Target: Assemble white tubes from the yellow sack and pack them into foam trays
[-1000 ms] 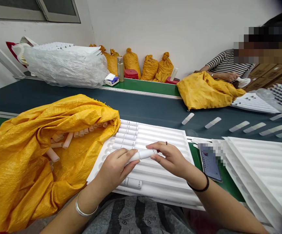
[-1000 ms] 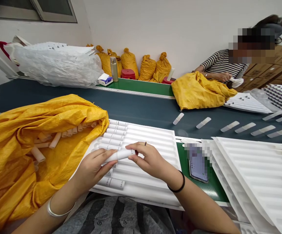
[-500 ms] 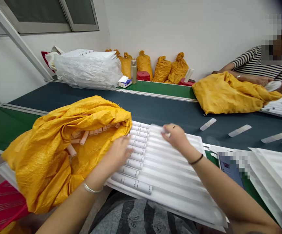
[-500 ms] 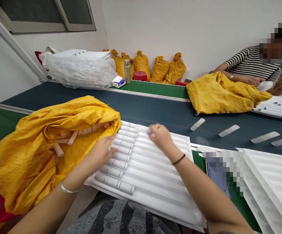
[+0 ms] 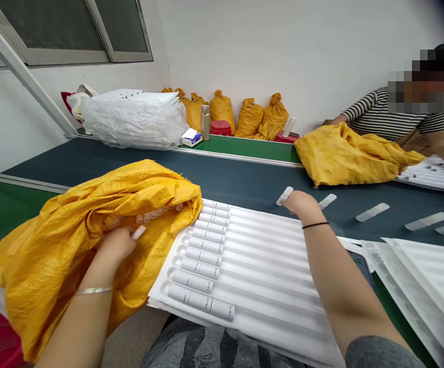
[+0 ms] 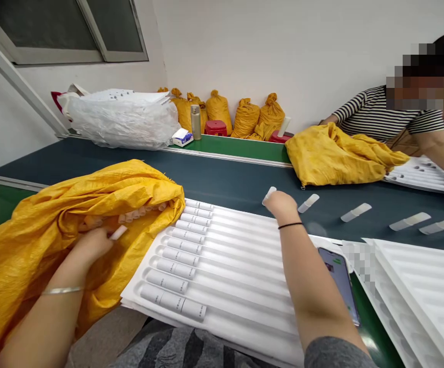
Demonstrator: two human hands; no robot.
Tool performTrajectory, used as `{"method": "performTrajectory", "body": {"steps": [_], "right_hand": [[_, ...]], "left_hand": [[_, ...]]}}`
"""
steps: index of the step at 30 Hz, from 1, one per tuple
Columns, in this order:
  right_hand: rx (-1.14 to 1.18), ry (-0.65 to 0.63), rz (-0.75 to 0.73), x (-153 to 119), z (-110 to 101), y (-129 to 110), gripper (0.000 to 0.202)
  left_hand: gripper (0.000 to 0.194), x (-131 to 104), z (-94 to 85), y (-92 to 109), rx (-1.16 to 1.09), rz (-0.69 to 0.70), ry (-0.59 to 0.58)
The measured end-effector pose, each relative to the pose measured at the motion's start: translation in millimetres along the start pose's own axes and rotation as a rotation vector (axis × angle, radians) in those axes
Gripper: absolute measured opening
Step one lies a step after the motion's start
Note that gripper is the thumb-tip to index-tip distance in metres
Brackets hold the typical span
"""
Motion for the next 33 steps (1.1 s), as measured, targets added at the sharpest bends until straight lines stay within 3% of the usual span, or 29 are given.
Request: {"method": "performTrajectory", "body": {"steps": [3,6,9,11,14,17,19,21,24,26,30,33], "right_hand": [[0.085,0.010,-0.271,-25.9,16.9,-64.7,0.025],[0.139,-0.018,-0.484,-45.7,43.3,-126.1,0.018],[0.169,0.009,-0.559,-59.0,51.5,-149.6,0.013],[0.220,0.070,-0.581,-72.5,44.2,-144.4,0.019],[0.314,0.104,-0.644,-108.1,33.1,-121.7,0.026],[0.623,-0.086,-0.820,-156.0,33.5,-100.8,0.027],[0.899,-0.227,-0.912,-182.7,33.3,-88.9,0.028],[1.021,-0.204,-0.928,-197.5,28.6,-76.7,0.027],[0.914,0.058,-0.995,-208.2,11.4,-62.3,0.025],[0.794,0.169,-1.100,-213.9,0.0,-57.9,0.026],[0.637,0.162,-1.255,-220.6,-10.4,-57.4,0.030],[0.554,0.092,-1.335,-226.5,-9.0,-62.2,0.031]], "left_hand": [[0.031,-21.8,-3.5,46.1,-0.098,0.157,0.050],[0.030,-44.5,-14.0,100.7,-0.307,0.407,0.193],[0.026,-61.4,-20.3,132.0,-0.425,0.543,0.248],[0.023,-66.7,-20.1,138.4,-0.545,0.542,0.244],[0.032,-68.6,-13.8,139.9,-0.985,0.444,0.240],[0.057,-68.5,1.5,149.7,-1.433,0.322,0.174],[0.057,-69.3,11.8,160.5,-1.535,0.266,0.099],[0.047,-70.9,16.6,168.2,-1.511,0.254,0.072],[0.036,-74.6,11.9,172.9,-1.244,0.310,0.081],[0.031,-78.9,5.4,178.1,-0.996,0.412,0.009],[0.032,-92.9,-4.0,192.2,-0.755,0.628,-0.259],[0.031,-101.0,-9.0,199.2,-0.717,0.691,-0.332]]}}
Point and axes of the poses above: each hand's wrist, its own x-axis towards the middle knuckle, its own z-axis out of the palm, y = z × x, the point moved 5 cm from there along x, towards the middle knuckle, and after that the axes turned 5 degrees about z, right-handed, at the moved point
